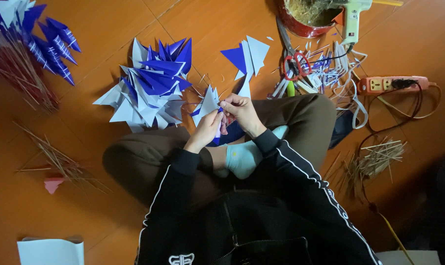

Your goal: Assembling decorative paper arrows by folding paper triangles and attaching them to wooden sticks using glue.

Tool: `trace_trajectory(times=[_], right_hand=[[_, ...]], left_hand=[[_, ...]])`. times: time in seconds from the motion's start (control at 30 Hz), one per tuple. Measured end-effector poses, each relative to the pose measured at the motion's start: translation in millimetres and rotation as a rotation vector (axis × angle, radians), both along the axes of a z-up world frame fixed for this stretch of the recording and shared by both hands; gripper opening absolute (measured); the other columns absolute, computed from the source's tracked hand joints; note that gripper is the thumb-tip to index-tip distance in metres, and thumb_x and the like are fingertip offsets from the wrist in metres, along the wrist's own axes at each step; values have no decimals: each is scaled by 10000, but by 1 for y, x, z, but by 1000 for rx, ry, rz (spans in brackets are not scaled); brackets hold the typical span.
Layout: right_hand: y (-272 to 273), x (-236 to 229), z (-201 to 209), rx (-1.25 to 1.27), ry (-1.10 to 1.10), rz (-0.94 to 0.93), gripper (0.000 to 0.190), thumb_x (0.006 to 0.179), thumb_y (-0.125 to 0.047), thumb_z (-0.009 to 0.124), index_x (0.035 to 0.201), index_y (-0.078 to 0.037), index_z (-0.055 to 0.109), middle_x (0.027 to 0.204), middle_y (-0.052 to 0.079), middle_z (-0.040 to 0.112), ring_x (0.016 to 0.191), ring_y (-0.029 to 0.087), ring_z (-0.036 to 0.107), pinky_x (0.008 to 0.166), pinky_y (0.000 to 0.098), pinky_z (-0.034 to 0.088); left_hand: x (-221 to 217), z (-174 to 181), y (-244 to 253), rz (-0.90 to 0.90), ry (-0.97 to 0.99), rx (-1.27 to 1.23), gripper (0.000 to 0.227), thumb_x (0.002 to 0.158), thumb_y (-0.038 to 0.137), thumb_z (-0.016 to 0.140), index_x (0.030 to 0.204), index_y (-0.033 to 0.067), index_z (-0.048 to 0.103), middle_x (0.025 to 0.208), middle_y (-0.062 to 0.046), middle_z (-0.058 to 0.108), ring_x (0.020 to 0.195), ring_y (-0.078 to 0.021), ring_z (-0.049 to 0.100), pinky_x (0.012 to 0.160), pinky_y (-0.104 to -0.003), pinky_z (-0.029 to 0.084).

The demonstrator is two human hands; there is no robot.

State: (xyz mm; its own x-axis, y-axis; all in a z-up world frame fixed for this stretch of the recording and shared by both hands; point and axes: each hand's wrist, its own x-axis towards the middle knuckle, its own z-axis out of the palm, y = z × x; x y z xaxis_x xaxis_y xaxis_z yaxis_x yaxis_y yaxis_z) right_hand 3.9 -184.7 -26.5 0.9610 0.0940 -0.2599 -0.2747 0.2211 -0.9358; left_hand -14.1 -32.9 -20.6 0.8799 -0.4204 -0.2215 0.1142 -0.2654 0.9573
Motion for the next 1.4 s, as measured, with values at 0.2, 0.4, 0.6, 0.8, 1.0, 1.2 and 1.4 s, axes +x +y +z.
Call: trace_trajectory(times=[0.2, 0.4, 0.6, 0.8, 1.0, 1.2, 1.4], right_hand=[[6, 0, 6, 152, 123, -171, 140, 880, -30, 699, 754, 4, 648, 531, 77, 502, 425, 110, 507, 413, 209, 415], [-2, 5, 14, -162, 134, -21, 117, 879, -171, 717, 800, -86, 700, 611, 7, 641, 524, 26, 557, 512, 162, 449], [-6, 7, -19, -208, -20, 70, 146, 888, -54, 732, 797, 27, 651, 599, 72, 612, 524, 79, 578, 482, 178, 463], [-2, 5, -35, -179, -11, 61, 177, 930, -80, 698, 803, 16, 621, 654, 69, 622, 589, 99, 614, 527, 213, 514], [-5, 15, -28, -135, 19, -151, 204, 919, -72, 681, 740, -61, 586, 598, -34, 471, 511, 23, 451, 458, 145, 346], [-20, 22, -12, -105, 20, -249, 226, 933, -76, 682, 741, -65, 563, 610, -51, 406, 525, 22, 430, 469, 135, 313], [2, 15, 0, -188, -106, -99, 226, 939, -118, 699, 737, -63, 613, 544, 6, 499, 498, 48, 471, 467, 171, 349]], left_hand=[[-2, -19, -1, 36, 70, -1, 346, 1063, 232, 422, 795, 110, 602, 531, -56, 640, 536, -174, 635, 569, -277, 502], [1, -31, 4, 84, 147, -21, 355, 1073, 237, 394, 811, 106, 594, 541, -35, 638, 531, -144, 627, 583, -246, 505], [9, -11, 10, 231, -42, 103, 206, 945, 223, 689, 1006, 28, 717, 923, -179, 735, 928, -311, 712, 802, -381, 558], [10, -20, 10, 325, 5, 76, 109, 820, 134, 754, 903, 63, 750, 834, -109, 739, 852, -185, 712, 760, -325, 568], [4, -21, 11, 302, 44, 72, 14, 775, 102, 732, 780, 92, 725, 717, -83, 711, 752, -140, 681, 715, -297, 552], [0, -23, 25, 312, -3, 64, 74, 842, 123, 735, 889, 67, 740, 826, -128, 734, 866, -185, 701, 752, -340, 566], [8, -43, 18, 315, -30, 124, 148, 871, 239, 760, 915, 99, 763, 855, -96, 734, 877, -226, 713, 776, -348, 576]])
